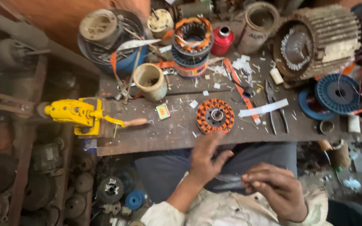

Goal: The person works on a circular electrical component, likely a motor stator, by hand. They use a match to heat a small wire, then insert and secure the wire into the component's slots using their fingers and a pair of scissors.

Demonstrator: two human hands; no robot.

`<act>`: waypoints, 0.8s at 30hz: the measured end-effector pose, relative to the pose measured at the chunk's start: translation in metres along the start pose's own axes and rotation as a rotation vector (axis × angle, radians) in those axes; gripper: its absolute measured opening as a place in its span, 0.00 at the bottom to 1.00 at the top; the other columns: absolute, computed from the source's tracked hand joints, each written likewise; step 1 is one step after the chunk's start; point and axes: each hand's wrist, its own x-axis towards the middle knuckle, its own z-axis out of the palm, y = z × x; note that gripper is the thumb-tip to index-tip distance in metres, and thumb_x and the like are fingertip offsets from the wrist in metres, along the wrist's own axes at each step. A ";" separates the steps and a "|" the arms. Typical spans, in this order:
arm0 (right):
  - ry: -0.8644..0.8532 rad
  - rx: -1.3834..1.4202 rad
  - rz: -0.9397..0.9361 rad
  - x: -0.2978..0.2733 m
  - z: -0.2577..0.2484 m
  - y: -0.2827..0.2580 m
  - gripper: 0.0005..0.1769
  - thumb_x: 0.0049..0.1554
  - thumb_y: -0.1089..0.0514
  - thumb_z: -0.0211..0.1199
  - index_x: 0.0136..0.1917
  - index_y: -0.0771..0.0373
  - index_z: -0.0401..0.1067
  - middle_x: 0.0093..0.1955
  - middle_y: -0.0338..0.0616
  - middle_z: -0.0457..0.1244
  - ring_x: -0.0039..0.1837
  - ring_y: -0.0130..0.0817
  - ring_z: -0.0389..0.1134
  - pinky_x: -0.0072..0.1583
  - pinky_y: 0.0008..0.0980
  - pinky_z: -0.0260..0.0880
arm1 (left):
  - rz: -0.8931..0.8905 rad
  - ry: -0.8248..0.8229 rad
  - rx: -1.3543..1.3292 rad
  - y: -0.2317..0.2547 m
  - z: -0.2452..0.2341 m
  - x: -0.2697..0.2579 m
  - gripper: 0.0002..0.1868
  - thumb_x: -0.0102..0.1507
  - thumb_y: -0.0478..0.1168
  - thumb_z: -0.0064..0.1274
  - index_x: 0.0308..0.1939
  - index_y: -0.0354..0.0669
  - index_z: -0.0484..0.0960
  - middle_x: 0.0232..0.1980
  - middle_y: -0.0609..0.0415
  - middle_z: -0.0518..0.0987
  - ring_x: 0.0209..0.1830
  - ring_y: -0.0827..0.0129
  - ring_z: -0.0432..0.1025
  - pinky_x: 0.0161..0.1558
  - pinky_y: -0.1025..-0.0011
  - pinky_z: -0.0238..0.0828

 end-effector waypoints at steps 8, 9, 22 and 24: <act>0.177 -0.235 -0.204 -0.019 -0.022 -0.049 0.16 0.56 0.71 0.59 0.56 0.64 0.77 0.47 0.45 0.73 0.49 0.33 0.76 0.51 0.28 0.79 | -0.073 -0.395 -0.404 0.012 0.002 0.030 0.23 0.68 0.27 0.51 0.66 0.48 0.79 0.49 0.52 0.83 0.40 0.70 0.80 0.46 0.73 0.81; 0.238 -0.189 -0.312 -0.031 -0.028 -0.052 0.15 0.60 0.70 0.59 0.59 0.61 0.75 0.51 0.44 0.72 0.52 0.32 0.77 0.56 0.29 0.80 | -0.083 -0.387 -0.380 0.007 -0.002 0.039 0.23 0.67 0.27 0.50 0.65 0.48 0.80 0.47 0.53 0.84 0.38 0.71 0.79 0.45 0.73 0.81; -0.166 -1.062 0.428 -0.110 -0.060 0.144 0.30 0.51 0.62 0.57 0.68 0.47 0.71 0.64 0.43 0.59 0.67 0.41 0.64 0.66 0.40 0.67 | -0.660 -0.417 -0.783 -0.038 -0.014 0.116 0.17 0.74 0.30 0.38 0.63 0.32 0.78 0.50 0.47 0.83 0.46 0.67 0.80 0.51 0.71 0.79; -0.260 -1.237 0.439 -0.120 -0.071 0.159 0.35 0.53 0.56 0.58 0.74 0.44 0.62 0.65 0.42 0.58 0.68 0.43 0.62 0.67 0.43 0.64 | -0.664 -0.395 -0.763 -0.040 -0.015 0.117 0.17 0.74 0.30 0.40 0.64 0.31 0.79 0.48 0.45 0.83 0.44 0.65 0.79 0.49 0.70 0.79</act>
